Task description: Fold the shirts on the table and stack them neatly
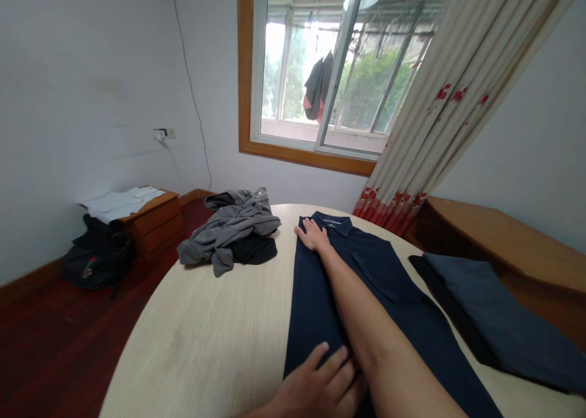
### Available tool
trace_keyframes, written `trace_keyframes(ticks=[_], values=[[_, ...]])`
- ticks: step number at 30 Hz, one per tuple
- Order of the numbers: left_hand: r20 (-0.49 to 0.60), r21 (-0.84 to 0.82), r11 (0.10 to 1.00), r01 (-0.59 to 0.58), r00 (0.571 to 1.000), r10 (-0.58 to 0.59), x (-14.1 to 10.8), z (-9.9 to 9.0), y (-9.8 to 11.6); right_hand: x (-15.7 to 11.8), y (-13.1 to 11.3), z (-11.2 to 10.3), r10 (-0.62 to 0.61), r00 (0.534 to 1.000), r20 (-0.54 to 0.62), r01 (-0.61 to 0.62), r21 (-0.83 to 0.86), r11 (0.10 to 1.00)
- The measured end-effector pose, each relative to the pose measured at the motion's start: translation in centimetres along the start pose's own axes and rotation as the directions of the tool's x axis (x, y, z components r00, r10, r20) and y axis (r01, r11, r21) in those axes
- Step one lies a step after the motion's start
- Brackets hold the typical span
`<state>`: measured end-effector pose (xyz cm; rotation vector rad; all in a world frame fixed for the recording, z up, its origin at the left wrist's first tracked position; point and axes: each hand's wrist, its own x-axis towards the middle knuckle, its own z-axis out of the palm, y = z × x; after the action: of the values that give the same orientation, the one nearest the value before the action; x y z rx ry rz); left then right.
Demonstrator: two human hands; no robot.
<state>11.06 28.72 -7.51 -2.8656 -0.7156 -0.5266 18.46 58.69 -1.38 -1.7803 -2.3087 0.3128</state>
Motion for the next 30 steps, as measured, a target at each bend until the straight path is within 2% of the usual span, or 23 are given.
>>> trace_keyframes(ticks=[3,5,10,12,14,15,16,17,19,20,21,25,30], values=[[0.048,-0.065,0.998,0.011,0.999,-0.008,-0.2,-1.8,0.0,-1.0,0.1,0.0,0.031,0.993,-0.115,-0.021,0.094,0.995],[0.102,-0.146,0.989,0.031,0.995,-0.016,-0.4,-3.4,0.1,-2.4,0.1,0.0,0.060,0.987,-0.147,-0.039,0.138,0.990],[0.173,-0.374,0.919,0.127,0.983,-0.066,-0.4,-6.8,0.5,-8.4,-0.4,-0.5,-0.029,0.999,-0.029,0.031,0.083,0.996],[0.143,-0.455,0.879,0.142,0.986,-0.085,-0.2,-7.8,0.0,-11.8,-0.7,-0.6,-0.098,0.995,0.016,0.097,0.023,0.995],[0.045,-0.518,0.839,0.167,0.985,-0.168,-0.3,-8.8,-1.0,-15.3,-1.1,-0.7,-0.165,0.985,0.047,0.167,-0.022,0.986],[-0.024,-0.535,0.821,0.202,0.967,-0.254,-0.4,-9.2,-1.8,-17.1,-1.3,-0.8,-0.193,0.979,0.060,0.196,-0.037,0.980],[-0.099,-0.538,0.805,0.250,0.930,-0.355,-0.6,-9.6,-2.6,-18.9,-1.5,-0.9,-0.219,0.973,0.071,0.223,-0.045,0.974],[-0.164,-0.535,0.786,0.308,0.875,-0.455,-0.9,-9.9,-3.5,-20.7,-1.8,-0.9,-0.244,0.966,0.082,0.248,-0.046,0.968],[-0.218,-0.545,0.735,0.403,0.778,-0.589,-1.6,-10.0,-5.0,-24.4,-2.6,-1.1,-0.294,0.950,0.100,0.298,-0.027,0.954],[-0.217,-0.542,0.716,0.440,0.750,-0.625,-1.8,-9.7,-5.5,-26.3,-3.0,-1.2,-0.324,0.940,0.109,0.327,-0.007,0.945],[-0.207,-0.532,0.709,0.462,0.741,-0.638,-2.0,-9.4,-5.9,-28.2,-3.6,-1.3,-0.354,0.928,0.117,0.354,0.018,0.935],[-0.137,-0.468,0.739,0.484,0.787,-0.602,-2.3,-7.5,-5.9,-36.4,-6.2,-1.2,-0.465,0.870,0.165,0.447,0.139,0.884],[0.002,-0.351,0.808,0.474,0.863,-0.505,-2.3,-6.3,-5.0,-45.5,-8.7,1.6,-0.618,0.756,0.218,0.564,0.264,0.783]])
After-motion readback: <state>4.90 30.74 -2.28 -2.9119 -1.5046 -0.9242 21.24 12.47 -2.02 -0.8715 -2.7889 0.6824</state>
